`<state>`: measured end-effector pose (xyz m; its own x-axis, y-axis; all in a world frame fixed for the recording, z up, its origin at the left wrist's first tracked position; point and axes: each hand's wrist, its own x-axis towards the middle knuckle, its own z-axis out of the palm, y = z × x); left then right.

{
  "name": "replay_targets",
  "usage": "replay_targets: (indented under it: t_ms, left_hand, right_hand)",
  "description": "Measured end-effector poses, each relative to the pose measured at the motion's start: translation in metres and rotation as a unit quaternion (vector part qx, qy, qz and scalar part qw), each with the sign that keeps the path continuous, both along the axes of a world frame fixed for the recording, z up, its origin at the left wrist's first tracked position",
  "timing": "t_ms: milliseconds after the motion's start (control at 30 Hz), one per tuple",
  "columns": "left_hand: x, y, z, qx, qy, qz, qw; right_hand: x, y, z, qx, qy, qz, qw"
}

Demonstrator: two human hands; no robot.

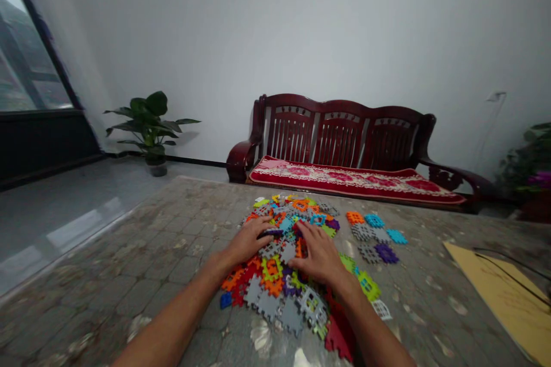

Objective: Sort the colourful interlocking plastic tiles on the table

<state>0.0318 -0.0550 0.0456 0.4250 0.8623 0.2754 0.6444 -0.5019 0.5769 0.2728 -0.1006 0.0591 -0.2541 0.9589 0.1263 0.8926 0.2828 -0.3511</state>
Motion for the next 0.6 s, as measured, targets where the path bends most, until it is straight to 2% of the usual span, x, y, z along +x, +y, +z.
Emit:
replay_targets:
  t_ms: [67, 233, 400, 600]
  left_hand:
    - [0.003, -0.001, -0.001, -0.001, -0.02, 0.02, 1.0]
    - [0.014, 0.003, 0.001, 0.009, -0.071, 0.064, 0.995]
    - [0.027, 0.009, 0.009, 0.049, -0.108, 0.106, 0.987]
    - [0.041, 0.014, 0.025, 0.02, -0.093, 0.163, 0.982]
  right_hand:
    - [-0.006, 0.0, -0.002, -0.005, 0.01, -0.014, 1.0]
    - [-0.007, 0.002, -0.011, 0.055, 0.073, -0.035, 0.995]
    - [-0.002, 0.007, -0.019, 0.098, 0.123, -0.037, 0.987]
    - [0.009, 0.026, -0.032, 0.15, 0.26, -0.068, 0.951]
